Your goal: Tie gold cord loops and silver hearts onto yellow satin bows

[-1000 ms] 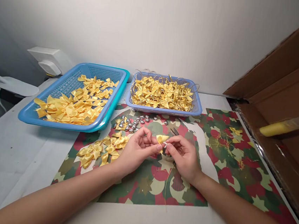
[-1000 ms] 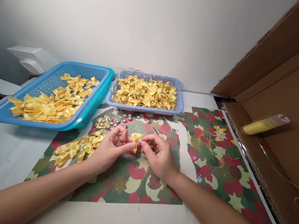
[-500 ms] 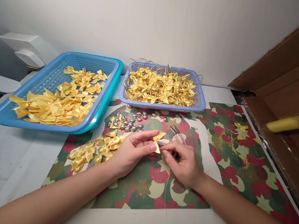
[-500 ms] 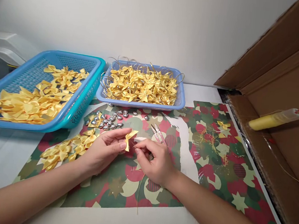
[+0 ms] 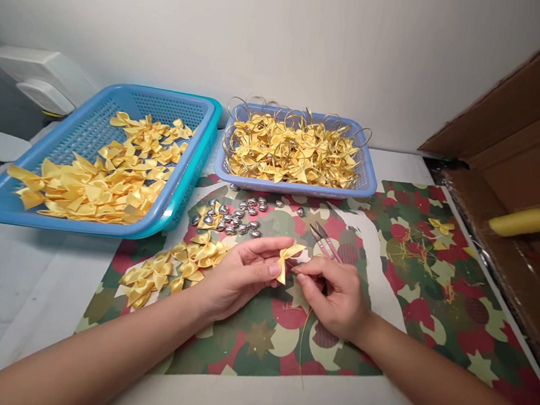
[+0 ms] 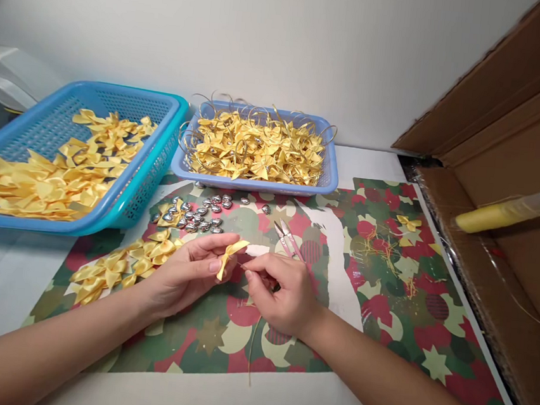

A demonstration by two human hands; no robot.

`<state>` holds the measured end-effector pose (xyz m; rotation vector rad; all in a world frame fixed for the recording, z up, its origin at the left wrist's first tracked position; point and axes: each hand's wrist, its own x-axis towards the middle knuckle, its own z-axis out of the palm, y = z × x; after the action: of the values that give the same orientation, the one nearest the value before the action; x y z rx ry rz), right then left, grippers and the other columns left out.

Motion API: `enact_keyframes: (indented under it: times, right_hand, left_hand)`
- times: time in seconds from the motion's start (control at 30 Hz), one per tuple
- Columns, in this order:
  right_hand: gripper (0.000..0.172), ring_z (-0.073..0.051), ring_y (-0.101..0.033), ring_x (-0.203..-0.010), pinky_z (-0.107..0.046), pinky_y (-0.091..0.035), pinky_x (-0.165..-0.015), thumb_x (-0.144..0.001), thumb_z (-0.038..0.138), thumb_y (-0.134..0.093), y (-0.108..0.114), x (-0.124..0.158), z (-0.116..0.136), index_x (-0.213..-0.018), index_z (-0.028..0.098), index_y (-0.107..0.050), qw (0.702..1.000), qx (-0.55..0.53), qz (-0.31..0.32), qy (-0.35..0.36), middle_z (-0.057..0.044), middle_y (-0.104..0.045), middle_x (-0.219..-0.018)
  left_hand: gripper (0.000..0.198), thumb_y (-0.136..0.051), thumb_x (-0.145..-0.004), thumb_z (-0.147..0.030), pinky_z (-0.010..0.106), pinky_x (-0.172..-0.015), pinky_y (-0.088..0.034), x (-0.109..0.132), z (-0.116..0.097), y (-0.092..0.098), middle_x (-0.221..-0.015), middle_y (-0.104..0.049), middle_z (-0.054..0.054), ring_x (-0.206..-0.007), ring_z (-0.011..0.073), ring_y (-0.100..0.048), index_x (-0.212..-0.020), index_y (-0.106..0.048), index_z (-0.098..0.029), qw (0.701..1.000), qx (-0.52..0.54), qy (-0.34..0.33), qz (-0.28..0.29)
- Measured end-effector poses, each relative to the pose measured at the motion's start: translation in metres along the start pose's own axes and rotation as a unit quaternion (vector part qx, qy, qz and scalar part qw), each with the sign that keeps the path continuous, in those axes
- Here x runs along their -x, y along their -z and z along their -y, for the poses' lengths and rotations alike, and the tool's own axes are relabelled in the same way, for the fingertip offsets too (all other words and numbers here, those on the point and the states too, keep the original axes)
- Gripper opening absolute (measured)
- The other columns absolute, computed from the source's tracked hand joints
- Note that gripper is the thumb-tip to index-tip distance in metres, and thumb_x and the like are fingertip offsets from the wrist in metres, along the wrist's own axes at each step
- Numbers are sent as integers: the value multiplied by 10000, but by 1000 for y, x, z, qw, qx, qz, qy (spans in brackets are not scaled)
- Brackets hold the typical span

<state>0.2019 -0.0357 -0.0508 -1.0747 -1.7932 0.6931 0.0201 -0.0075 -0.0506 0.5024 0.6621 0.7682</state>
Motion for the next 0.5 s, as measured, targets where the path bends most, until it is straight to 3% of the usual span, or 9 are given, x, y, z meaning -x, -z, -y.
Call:
enact_keyframes:
  times: [0.17, 0.33, 0.5]
  right_hand:
    - [137, -94, -474, -442, -220, -378, -441, -827, 118, -542, 0, -1, 0, -760, 204, -624, 1000, 0, 2, -2, 32, -578, -533]
    - [150, -82, -438, -438, -213, -353, -436, -824, 107, -540, 0, -1, 0, -718, 199, -591, 1000, 1, -1, 5, 45, -519, -514]
    - [152, -87, -448, -450, -218, -360, -447, -827, 108, -533, 0, -1, 0, -723, 203, -590, 1000, -2, -3, 8, 42, -525, -519]
  left_hand:
    - [370, -904, -582, -208, 209, -660, -507, 0, 0, -1, -859, -768, 30, -689, 106, -647, -932, -799, -261, 1000, 9, 0, -9]
    - [279, -903, -590, -199, 168, -611, -500, -1, -1, -2, -677, -729, -8, -568, 64, -604, -846, -802, -246, 1000, 10, -7, 3]
    - [271, -899, -603, -207, 174, -662, -522, 0, -1, -1, -850, -776, 27, -705, 98, -672, -853, -799, -233, 1000, 6, 4, 5]
